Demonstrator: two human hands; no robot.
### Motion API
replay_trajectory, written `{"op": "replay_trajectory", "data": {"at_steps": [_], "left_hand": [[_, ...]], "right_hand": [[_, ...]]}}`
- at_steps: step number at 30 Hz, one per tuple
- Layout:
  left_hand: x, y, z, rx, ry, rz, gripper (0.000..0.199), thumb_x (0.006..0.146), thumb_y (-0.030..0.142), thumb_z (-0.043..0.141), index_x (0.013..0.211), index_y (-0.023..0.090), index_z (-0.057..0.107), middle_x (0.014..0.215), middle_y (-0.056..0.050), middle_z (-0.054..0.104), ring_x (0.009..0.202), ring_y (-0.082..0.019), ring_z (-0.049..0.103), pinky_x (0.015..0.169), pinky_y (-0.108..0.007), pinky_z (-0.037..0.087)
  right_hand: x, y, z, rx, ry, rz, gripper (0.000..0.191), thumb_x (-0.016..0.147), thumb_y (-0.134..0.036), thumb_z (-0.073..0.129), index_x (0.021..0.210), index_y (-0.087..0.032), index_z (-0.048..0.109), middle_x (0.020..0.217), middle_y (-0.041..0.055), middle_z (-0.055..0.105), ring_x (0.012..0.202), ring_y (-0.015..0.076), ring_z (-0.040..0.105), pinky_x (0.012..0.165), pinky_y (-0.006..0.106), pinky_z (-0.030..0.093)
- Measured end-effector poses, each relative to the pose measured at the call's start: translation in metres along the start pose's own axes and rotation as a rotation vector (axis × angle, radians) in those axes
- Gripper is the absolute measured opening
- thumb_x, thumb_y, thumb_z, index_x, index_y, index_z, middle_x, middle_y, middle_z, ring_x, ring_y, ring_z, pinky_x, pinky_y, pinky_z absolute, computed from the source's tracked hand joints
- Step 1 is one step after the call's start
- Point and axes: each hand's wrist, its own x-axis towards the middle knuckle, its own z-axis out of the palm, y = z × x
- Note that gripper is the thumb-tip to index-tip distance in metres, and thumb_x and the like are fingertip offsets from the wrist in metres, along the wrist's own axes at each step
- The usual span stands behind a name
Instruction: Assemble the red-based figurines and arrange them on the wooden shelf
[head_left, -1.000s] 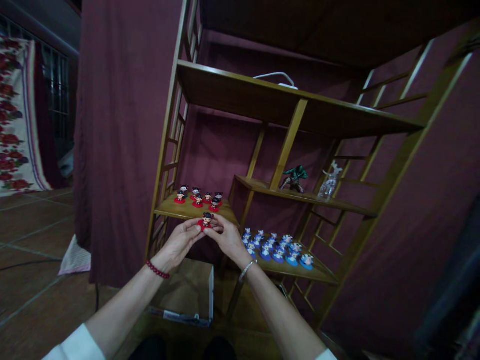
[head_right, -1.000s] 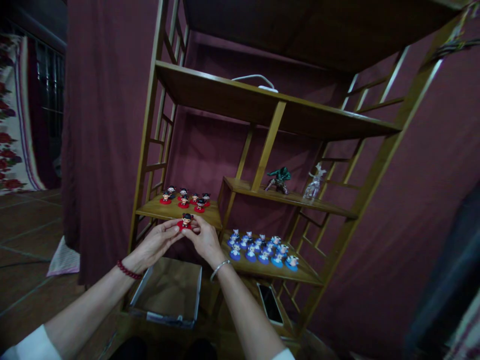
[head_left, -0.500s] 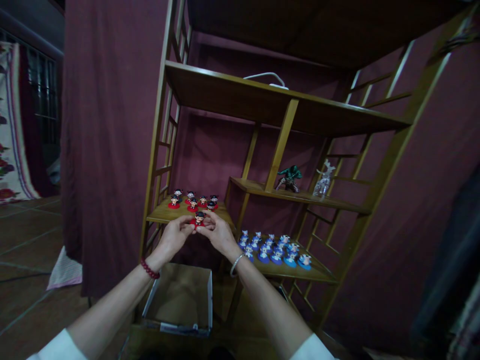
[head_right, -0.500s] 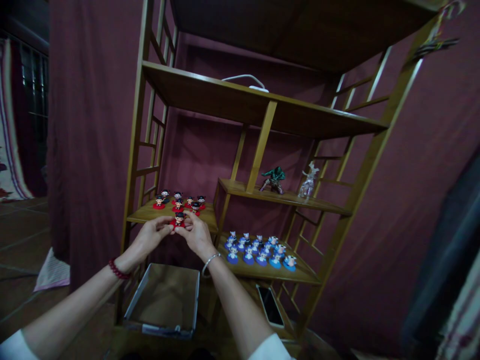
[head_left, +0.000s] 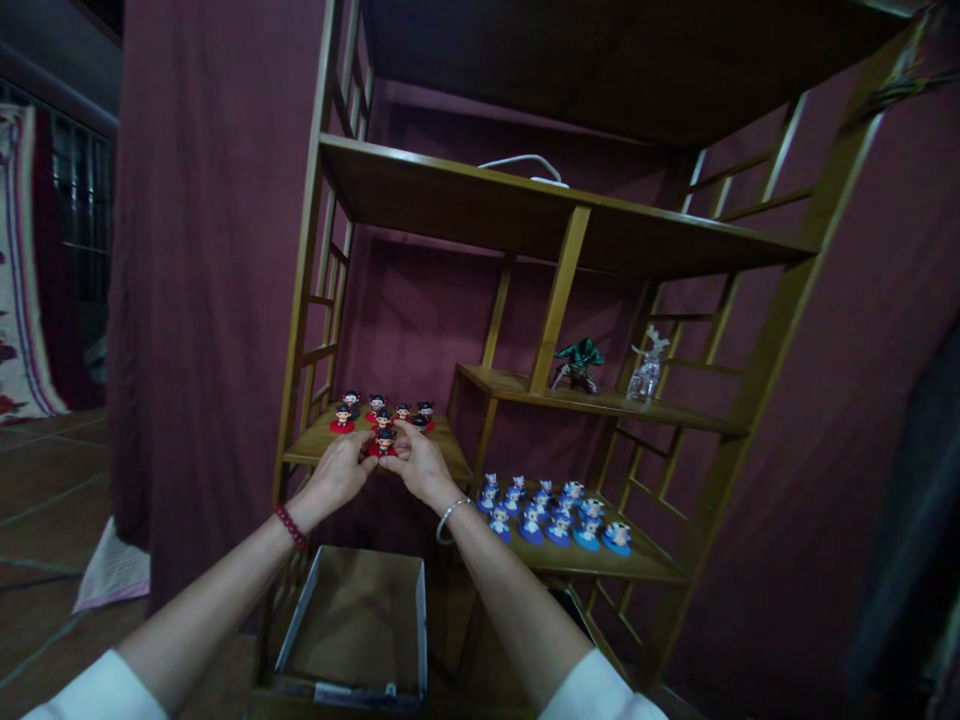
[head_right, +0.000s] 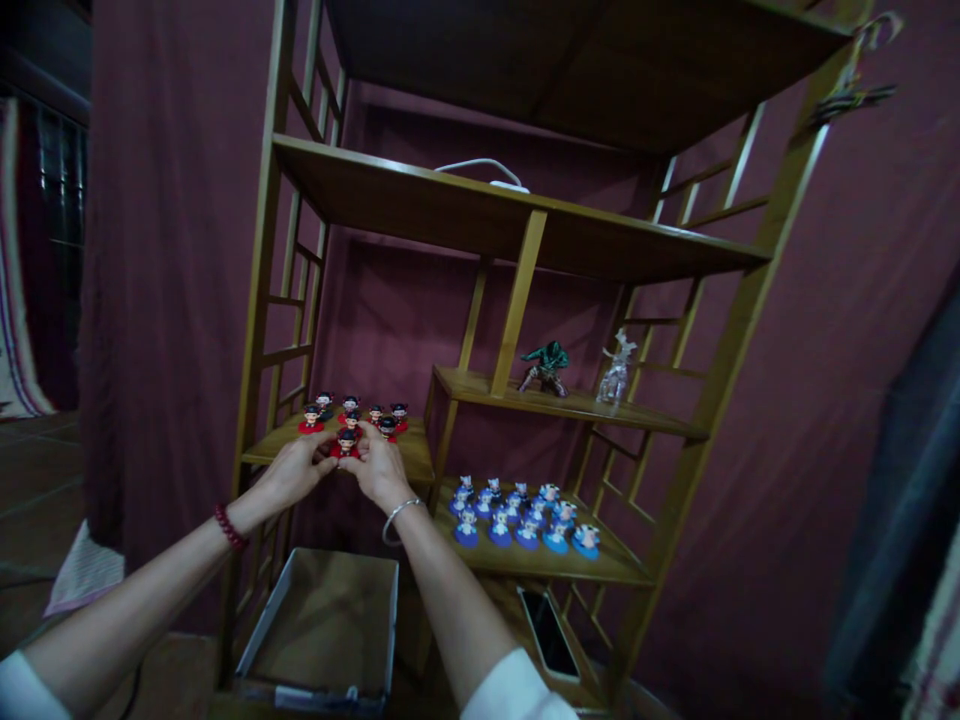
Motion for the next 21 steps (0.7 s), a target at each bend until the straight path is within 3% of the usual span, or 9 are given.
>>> {"op": "replay_trajectory", "data": {"at_steps": [10, 17, 21], "left_hand": [[0.010, -0.008, 0.004, 0.048, -0.073, 0.016, 0.051, 0.074, 0.026, 0.052, 0.124, 0.018, 0.044, 0.097, -0.006, 0.063, 0.086, -0.018, 0.058, 0.075, -0.027, 0.041], [0.005, -0.007, 0.010, 0.054, 0.002, -0.024, 0.049, 0.074, 0.039, 0.054, 0.118, 0.017, 0.048, 0.098, -0.007, 0.063, 0.085, -0.018, 0.057, 0.073, -0.027, 0.042], [0.005, 0.001, 0.011, 0.080, 0.025, -0.058, 0.044, 0.073, 0.037, 0.055, 0.112, 0.017, 0.051, 0.098, -0.008, 0.063, 0.088, -0.019, 0.057, 0.075, -0.027, 0.041]], "right_hand": [[-0.001, 0.000, -0.005, 0.020, -0.025, 0.011, 0.060, 0.062, -0.018, 0.069, 0.118, -0.019, 0.047, 0.090, 0.0025, 0.064, 0.073, 0.0112, 0.060, 0.072, 0.025, 0.050], [-0.008, 0.012, -0.034, -0.103, 0.289, 0.067, 0.042, 0.069, -0.019, 0.059, 0.110, -0.014, 0.052, 0.096, 0.0073, 0.064, 0.080, 0.0132, 0.060, 0.078, 0.028, 0.049], [0.002, 0.024, -0.041, -0.177, 0.277, 0.131, 0.054, 0.066, -0.023, 0.063, 0.117, -0.013, 0.047, 0.106, 0.0102, 0.060, 0.096, 0.0174, 0.057, 0.087, 0.030, 0.044]]}}
